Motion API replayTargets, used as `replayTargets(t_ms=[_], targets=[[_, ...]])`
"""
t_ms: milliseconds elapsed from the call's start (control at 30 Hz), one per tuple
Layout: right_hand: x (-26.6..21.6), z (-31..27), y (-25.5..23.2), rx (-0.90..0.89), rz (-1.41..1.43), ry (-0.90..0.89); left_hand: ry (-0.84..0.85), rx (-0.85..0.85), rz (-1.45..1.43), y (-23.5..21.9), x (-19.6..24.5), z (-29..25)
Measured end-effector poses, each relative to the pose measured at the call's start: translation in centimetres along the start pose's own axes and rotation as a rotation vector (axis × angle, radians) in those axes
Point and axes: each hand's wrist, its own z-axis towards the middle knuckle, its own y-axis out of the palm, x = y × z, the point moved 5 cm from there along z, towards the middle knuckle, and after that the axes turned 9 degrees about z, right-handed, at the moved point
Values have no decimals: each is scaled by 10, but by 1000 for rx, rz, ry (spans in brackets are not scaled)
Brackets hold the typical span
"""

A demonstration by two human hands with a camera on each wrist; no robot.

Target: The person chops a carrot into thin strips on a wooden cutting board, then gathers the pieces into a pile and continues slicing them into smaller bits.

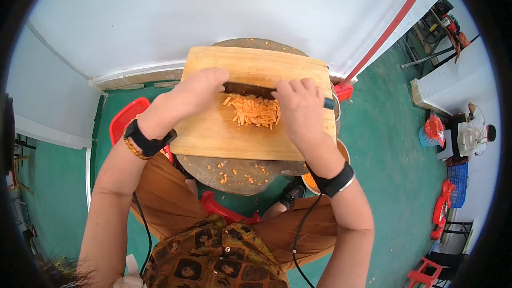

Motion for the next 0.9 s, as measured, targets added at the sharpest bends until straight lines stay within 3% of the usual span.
replayTargets(t_ms=[133,233,333,467,633,767,900], targets=[[4,-1,8,-27,-3,13,-18,-28,-27,-1,1,-1],[0,5,-4,-2,-8,13,36,57,-46,-16,6,-1],[4,2,3,-2,17,6,-45,-8,-8,-20,6,2],[9,-4,17,-34,-15,41,-18,7,-44,-2,-1,1],[-1,2,0,13,15,16,13,53,-3,-18,6,1],[7,-6,17,-23,-17,43,-13,-4,-54,2,-1,0],[-1,1,-2,6,0,24,16,37,-56,-15,6,0]])
